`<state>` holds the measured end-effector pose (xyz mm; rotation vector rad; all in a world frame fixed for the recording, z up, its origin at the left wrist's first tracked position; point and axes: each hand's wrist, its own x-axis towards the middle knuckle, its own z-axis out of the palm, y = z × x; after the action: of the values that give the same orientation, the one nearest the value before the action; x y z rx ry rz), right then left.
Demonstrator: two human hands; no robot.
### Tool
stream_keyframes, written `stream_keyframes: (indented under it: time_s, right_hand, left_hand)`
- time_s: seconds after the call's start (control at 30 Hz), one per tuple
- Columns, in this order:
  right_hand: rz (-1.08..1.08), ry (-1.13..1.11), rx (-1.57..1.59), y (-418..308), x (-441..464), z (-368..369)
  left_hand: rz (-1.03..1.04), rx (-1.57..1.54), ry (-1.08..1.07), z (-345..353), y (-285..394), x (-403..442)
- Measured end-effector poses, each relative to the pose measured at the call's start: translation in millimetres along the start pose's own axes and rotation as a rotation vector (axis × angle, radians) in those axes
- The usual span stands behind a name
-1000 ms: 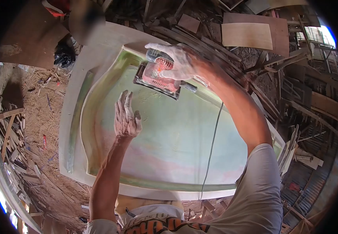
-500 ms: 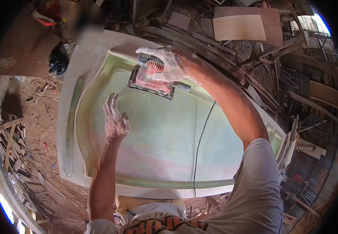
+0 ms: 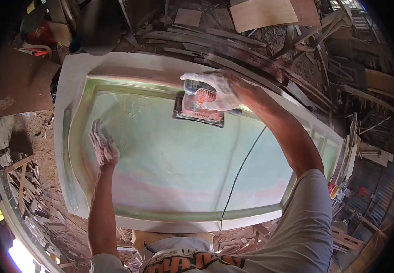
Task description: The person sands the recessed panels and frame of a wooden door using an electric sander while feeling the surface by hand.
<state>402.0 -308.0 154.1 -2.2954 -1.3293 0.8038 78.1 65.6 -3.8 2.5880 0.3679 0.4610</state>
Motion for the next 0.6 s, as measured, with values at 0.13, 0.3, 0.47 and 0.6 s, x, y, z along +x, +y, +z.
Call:
stream_keyframes:
  time_s: [0.13,0.3,0.47,0.6]
  right_hand:
    - [0.026,0.009,0.003,31.4,-53.2,-5.4]
    - [0.168,-0.099,-0.047,68.4,-120.9,-14.8]
    - [0.242,-0.145,-0.020,97.4,-183.6,-27.5]
    - [0.231,-0.113,0.016,124.2,-229.7,-32.2]
  left_hand:
    - [0.013,0.033,0.021,4.8,-6.6,-2.5]
    - [0.012,0.053,0.006,8.8,-15.3,-6.0]
    - [0.003,0.080,-0.015,5.2,-13.3,-4.5]
    - [0.034,0.103,-0.002,8.2,-20.6,-6.6]
